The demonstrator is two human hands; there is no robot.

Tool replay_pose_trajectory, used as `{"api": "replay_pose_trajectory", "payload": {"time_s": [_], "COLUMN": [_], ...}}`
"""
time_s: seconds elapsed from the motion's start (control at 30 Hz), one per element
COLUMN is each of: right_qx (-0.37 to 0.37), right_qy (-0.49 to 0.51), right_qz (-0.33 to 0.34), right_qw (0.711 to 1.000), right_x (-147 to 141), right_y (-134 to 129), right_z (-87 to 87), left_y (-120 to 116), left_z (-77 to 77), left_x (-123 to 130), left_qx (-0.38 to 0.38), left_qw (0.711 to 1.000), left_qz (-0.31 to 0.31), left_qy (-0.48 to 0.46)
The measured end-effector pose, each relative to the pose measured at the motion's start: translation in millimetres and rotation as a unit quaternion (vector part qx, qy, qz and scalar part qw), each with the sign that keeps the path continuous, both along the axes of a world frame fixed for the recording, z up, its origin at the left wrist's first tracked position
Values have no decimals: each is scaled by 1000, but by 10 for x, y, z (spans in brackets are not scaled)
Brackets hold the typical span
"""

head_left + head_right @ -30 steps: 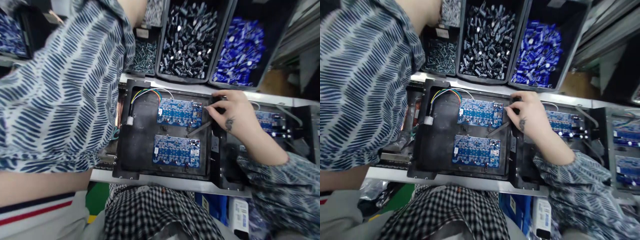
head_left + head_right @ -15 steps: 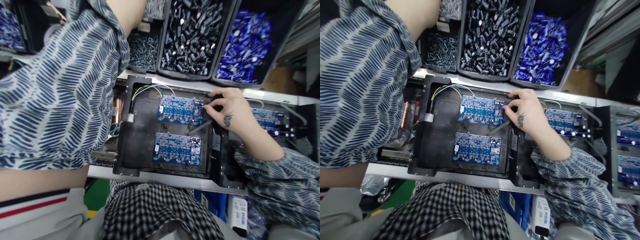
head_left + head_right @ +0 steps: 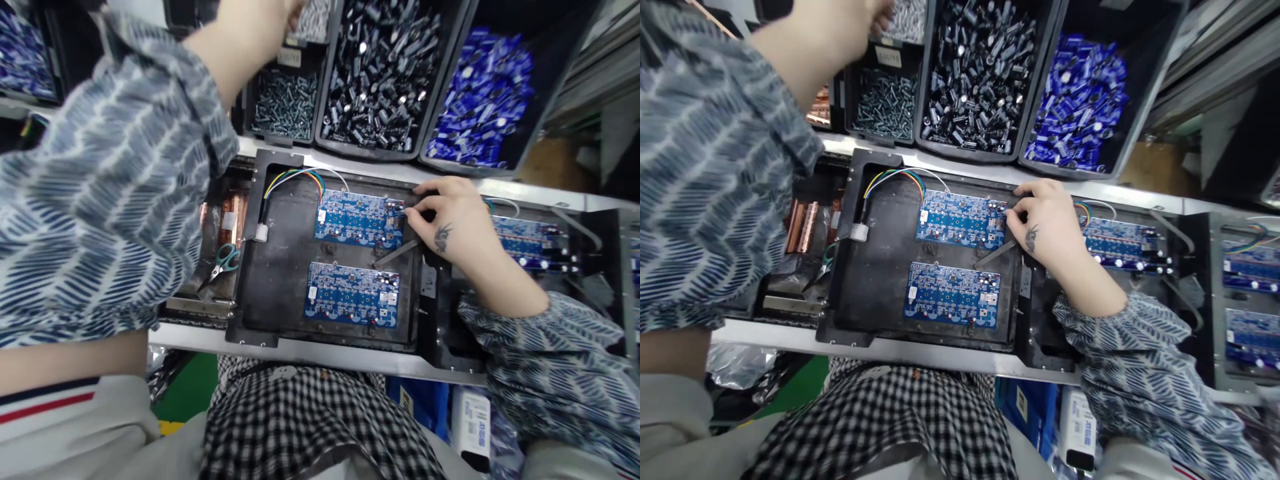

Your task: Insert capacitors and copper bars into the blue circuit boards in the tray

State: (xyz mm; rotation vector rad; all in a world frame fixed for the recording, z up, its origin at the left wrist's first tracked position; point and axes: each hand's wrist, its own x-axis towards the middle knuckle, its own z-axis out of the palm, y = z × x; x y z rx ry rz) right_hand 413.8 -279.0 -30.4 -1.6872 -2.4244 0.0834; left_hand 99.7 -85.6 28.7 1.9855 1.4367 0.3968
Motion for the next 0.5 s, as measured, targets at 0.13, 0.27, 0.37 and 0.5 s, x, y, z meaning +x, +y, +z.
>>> {"api": "replay_pose_trajectory", "payload": {"time_s": [0.13, 0.27, 0.37, 0.5], "right_qx": [0, -2, -16, 13], "right_qy": [-16, -74, -130, -75], "right_qz": [-40, -71, -79, -15], "right_qw": [999, 995, 988, 997], "right_x": [-84, -257, -394, -477], "right_y": [-30, -61, -137, -436], "right_z": [-9, 37, 153, 362], "left_y": [-596, -1477, -1814, -1964], "left_z": [-239, -409, -461, -515], "left_x": [281, 522, 597, 579], "left_qx": [-12, -171, -231, -299], "left_qw": [964, 915, 893, 877], "left_qz": [-32, -132, -160, -151], "left_qy": [-265, -342, -351, -345]}}
